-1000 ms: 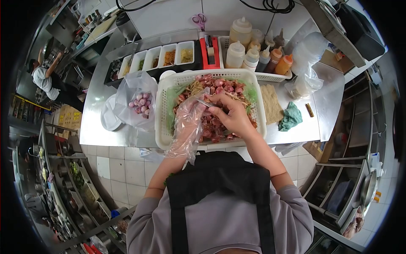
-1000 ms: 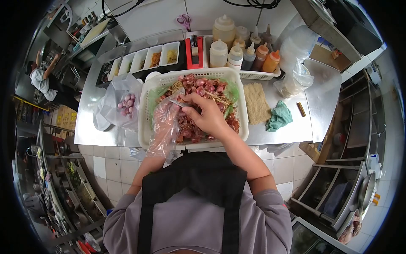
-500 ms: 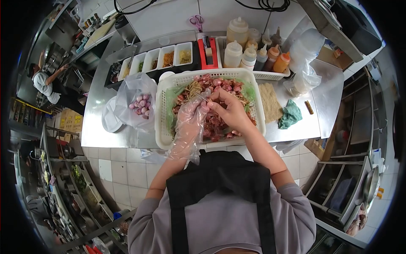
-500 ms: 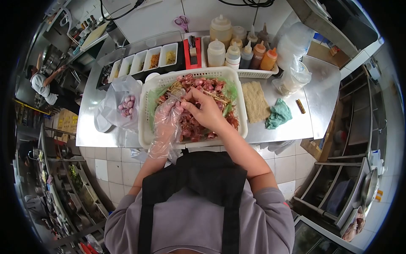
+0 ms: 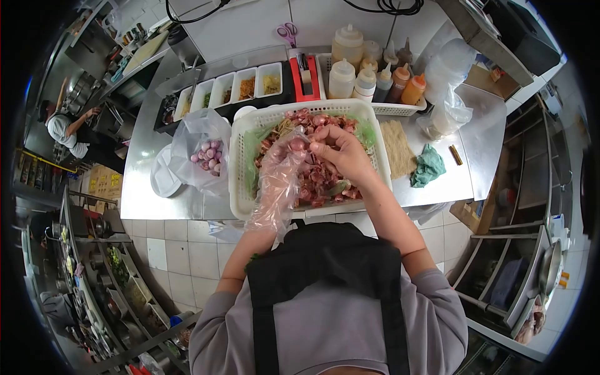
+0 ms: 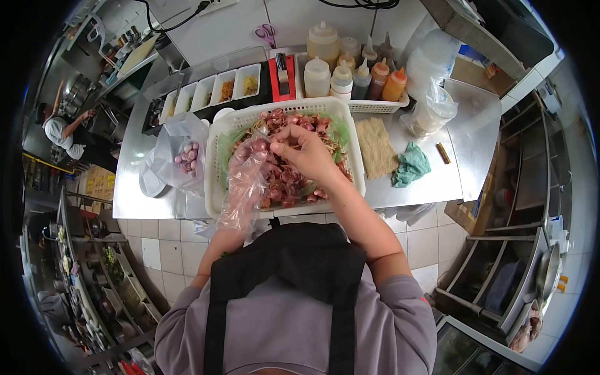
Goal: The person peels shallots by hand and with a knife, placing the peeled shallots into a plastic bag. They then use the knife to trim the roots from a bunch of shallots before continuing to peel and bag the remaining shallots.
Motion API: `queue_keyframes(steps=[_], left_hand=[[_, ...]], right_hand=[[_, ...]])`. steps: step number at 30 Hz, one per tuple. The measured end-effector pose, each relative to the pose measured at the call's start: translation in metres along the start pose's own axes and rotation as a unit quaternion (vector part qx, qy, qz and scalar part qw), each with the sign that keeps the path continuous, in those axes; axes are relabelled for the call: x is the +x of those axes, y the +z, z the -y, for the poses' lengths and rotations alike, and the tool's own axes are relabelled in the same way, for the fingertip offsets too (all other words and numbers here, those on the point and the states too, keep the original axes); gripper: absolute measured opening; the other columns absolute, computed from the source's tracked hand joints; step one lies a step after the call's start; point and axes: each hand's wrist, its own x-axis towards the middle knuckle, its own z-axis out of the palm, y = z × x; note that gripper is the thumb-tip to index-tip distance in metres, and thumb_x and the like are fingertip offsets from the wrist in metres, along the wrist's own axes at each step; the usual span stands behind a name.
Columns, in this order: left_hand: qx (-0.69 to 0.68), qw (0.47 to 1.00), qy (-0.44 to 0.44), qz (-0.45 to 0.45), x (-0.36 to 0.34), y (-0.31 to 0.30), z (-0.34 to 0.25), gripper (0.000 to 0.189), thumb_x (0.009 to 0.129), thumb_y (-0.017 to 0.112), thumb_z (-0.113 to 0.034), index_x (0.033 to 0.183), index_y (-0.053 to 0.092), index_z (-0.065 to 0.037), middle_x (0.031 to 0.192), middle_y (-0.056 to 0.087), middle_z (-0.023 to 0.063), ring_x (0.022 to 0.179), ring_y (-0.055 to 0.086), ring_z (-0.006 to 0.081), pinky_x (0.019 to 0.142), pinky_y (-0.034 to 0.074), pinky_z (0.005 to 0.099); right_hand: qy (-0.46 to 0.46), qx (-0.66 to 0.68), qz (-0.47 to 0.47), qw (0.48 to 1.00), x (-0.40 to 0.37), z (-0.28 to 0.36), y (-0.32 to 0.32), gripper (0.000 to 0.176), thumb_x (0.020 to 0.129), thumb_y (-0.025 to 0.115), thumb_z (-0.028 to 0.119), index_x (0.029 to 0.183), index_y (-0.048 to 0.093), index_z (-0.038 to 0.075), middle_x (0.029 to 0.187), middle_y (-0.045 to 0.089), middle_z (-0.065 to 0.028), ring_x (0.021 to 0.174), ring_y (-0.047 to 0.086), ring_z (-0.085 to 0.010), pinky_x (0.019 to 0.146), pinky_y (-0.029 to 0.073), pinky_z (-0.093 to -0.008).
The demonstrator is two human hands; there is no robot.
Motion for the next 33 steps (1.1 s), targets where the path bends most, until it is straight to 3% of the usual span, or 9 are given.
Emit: queue_keyframes(steps=[6, 8, 11, 12, 18, 24, 27, 31, 33], left_hand=[[-0.058, 0.998, -0.031, 0.024, 0.001, -0.003, -0.004, 0.026, 0.084, 0.066, -0.01, 0.108, 0.058, -0.008, 0.098, 0.061, 0.0042, 0.079, 0.059, 0.0086, 0.058, 0.05, 0.0163], [-0.061, 0.997, -0.039, 0.02, 0.002, -0.008, 0.0, 0.027, 0.084, 0.066, -0.009, 0.11, 0.057, -0.008, 0.098, 0.061, 0.0036, 0.079, 0.059, 0.0076, 0.057, 0.049, 0.0154], [-0.064, 0.998, -0.011, -0.002, 0.0, -0.011, 0.004, 0.032, 0.082, 0.068, -0.011, 0.111, 0.057, -0.008, 0.101, 0.059, 0.0009, 0.083, 0.059, 0.009, 0.066, 0.052, 0.0191], [-0.071, 0.997, -0.012, 0.003, -0.001, -0.009, 0.002, 0.032, 0.082, 0.068, -0.01, 0.112, 0.056, -0.008, 0.102, 0.058, 0.0005, 0.083, 0.06, 0.0094, 0.066, 0.053, 0.019], [-0.111, 0.991, -0.074, -0.016, 0.007, -0.016, 0.001, 0.031, 0.084, 0.065, -0.008, 0.113, 0.054, -0.006, 0.101, 0.058, 0.0007, 0.084, 0.062, 0.0118, 0.067, 0.054, 0.0193], [-0.213, 0.972, -0.094, 0.017, 0.006, -0.014, 0.004, 0.03, 0.085, 0.064, -0.007, 0.113, 0.052, -0.006, 0.099, 0.059, 0.0029, 0.082, 0.063, 0.012, 0.069, 0.055, 0.0191], [-0.238, 0.967, -0.092, 0.006, 0.007, -0.016, 0.007, 0.035, 0.084, 0.065, -0.008, 0.115, 0.05, -0.006, 0.098, 0.059, 0.0033, 0.081, 0.062, 0.0114, 0.069, 0.055, 0.0188], [-0.222, 0.973, -0.06, -0.005, 0.006, -0.017, 0.011, 0.037, 0.083, 0.067, -0.01, 0.115, 0.049, -0.007, 0.099, 0.059, 0.0035, 0.085, 0.061, 0.0109, 0.072, 0.054, 0.0197], [-0.216, 0.975, -0.042, -0.006, 0.004, -0.011, 0.008, 0.034, 0.083, 0.067, -0.009, 0.112, 0.05, -0.007, 0.099, 0.059, 0.0041, 0.088, 0.06, 0.0114, 0.075, 0.053, 0.0215]], right_hand=[[-0.023, -0.064, -0.078, 0.995, 0.001, 0.007, -0.008, 0.017, 0.089, 0.061, 0.013, 0.103, 0.057, 0.003, 0.081, 0.055, 0.0008, 0.068, 0.05, -0.0041, 0.057, 0.041, -0.0196], [-0.098, -0.182, -0.033, 0.978, -0.005, 0.01, -0.007, 0.027, 0.09, 0.058, 0.012, 0.117, 0.056, 0.007, 0.092, 0.06, -0.0038, 0.081, 0.057, -0.0104, 0.072, 0.046, -0.0245], [-0.173, -0.25, 0.054, 0.951, -0.015, 0.016, 0.006, 0.036, 0.091, 0.054, 0.012, 0.127, 0.052, 0.011, 0.105, 0.063, -0.007, 0.092, 0.059, -0.0161, 0.083, 0.045, -0.0284], [-0.136, -0.253, 0.042, 0.957, -0.015, 0.013, 0.008, 0.034, 0.092, 0.053, 0.012, 0.125, 0.053, 0.008, 0.116, 0.061, -0.0098, 0.101, 0.059, -0.0202, 0.088, 0.044, -0.03], [-0.115, -0.266, 0.035, 0.956, -0.013, 0.022, 0.01, 0.033, 0.092, 0.052, 0.013, 0.124, 0.055, 0.005, 0.12, 0.06, -0.0087, 0.112, 0.054, -0.0177, 0.097, 0.039, -0.0319], [-0.141, -0.245, 0.013, 0.959, -0.013, 0.019, 0.007, 0.035, 0.089, 0.054, 0.013, 0.123, 0.055, 0.006, 0.116, 0.061, -0.0136, 0.106, 0.06, -0.0265, 0.089, 0.045, -0.0321], [-0.156, -0.28, 0.032, 0.947, -0.015, 0.017, 0.014, 0.035, 0.09, 0.055, 0.011, 0.124, 0.054, 0.006, 0.121, 0.06, -0.0105, 0.11, 0.056, -0.0191, 0.094, 0.042, -0.0307], [-0.137, -0.287, 0.026, 0.948, -0.013, 0.015, 0.017, 0.036, 0.089, 0.055, 0.01, 0.124, 0.054, 0.006, 0.12, 0.06, -0.0105, 0.108, 0.058, -0.019, 0.094, 0.042, -0.0307], [-0.179, -0.287, -0.002, 0.941, -0.012, 0.012, 0.018, 0.034, 0.086, 0.057, 0.01, 0.121, 0.056, 0.006, 0.113, 0.062, -0.0139, 0.103, 0.061, -0.0296, 0.086, 0.047, -0.0338]])
